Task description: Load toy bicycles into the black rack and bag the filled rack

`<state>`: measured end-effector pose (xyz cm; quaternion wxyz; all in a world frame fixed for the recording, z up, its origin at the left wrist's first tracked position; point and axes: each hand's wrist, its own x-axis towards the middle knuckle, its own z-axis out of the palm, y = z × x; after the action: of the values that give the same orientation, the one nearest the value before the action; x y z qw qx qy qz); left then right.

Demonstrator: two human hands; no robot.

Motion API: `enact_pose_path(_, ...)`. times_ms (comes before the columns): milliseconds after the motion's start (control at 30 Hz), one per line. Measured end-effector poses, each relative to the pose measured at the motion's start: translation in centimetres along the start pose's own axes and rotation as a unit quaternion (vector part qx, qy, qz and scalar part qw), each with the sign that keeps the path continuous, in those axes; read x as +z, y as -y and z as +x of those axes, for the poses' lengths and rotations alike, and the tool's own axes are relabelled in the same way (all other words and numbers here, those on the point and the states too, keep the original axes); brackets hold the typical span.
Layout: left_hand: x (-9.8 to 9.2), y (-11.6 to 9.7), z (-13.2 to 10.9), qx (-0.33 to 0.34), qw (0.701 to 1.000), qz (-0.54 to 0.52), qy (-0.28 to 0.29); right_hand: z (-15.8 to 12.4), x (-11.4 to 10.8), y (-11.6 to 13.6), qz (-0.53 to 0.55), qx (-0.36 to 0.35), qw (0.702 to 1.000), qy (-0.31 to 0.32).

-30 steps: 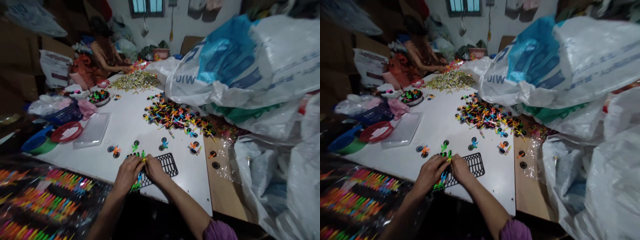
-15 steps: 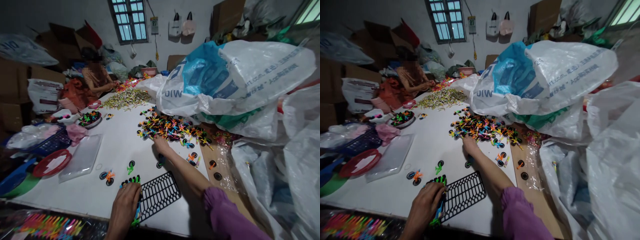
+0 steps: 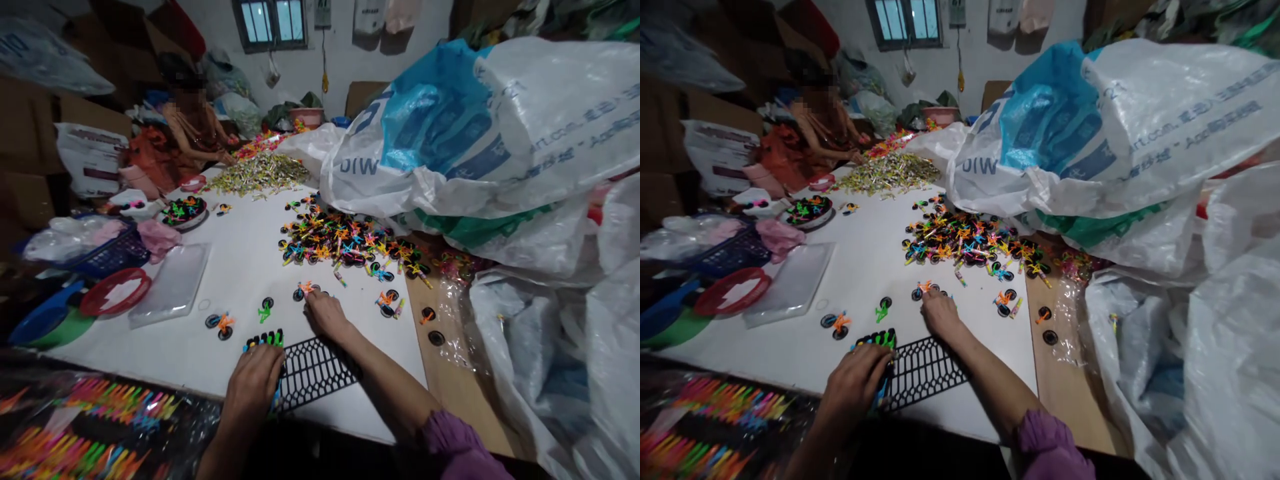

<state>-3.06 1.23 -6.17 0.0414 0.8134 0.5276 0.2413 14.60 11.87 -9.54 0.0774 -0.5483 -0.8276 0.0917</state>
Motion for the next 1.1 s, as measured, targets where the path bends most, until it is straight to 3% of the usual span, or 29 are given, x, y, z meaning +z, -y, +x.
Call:
enact_pose_path(100,-0.3,-0.5,0.1,-0.017,1.0,0.006,0.018,0.9,-0.4,0.6,0.008,0.08,0.997,0.012)
enact_pose_path(233,-0.6,-0.4,0.6,-0.051,0.997,0.014,0.048,1.1,-1.2,0.8,0.032,0.116,0.992,0.031)
enact_pose_path(400,-0.6,0.9,2.1,-0.071,0.996,0.042,0.028,-2.1,-2.5,0.7,0.161,0.086,0.983,-0.004)
enact_pose_path(500,-0.7,1.1,2.7,-0.075,0.996,0.052,0.02,-4.1,-2.4,1.4,0.247,0.077,0.966,0.009)
enact_pose_path(733,-3.0,-1.6,2.4,-0.083,0.995,-0.035,-0.04,-6.4,-3.2,2.9,0.331,0.045,0.942,-0.035)
enact_pose_path(800,-3.8,-2.3,1.8,-0.08,0.995,-0.059,-0.024,-7.2,-2.8,3.4,0.367,0.039,0.929,-0.036)
enact_pose_path(933,-4.6,-2.6,-0.5,-0.12,0.99,-0.051,-0.048,-9.4,0.2,4.6,0.408,0.063,0.91,-0.013)
enact_pose_path(1100,-2.8,-2.6,-3.0,-0.058,0.998,-0.004,0.008,-9.8,2.6,6.0,0.45,0.057,0.89,-0.042)
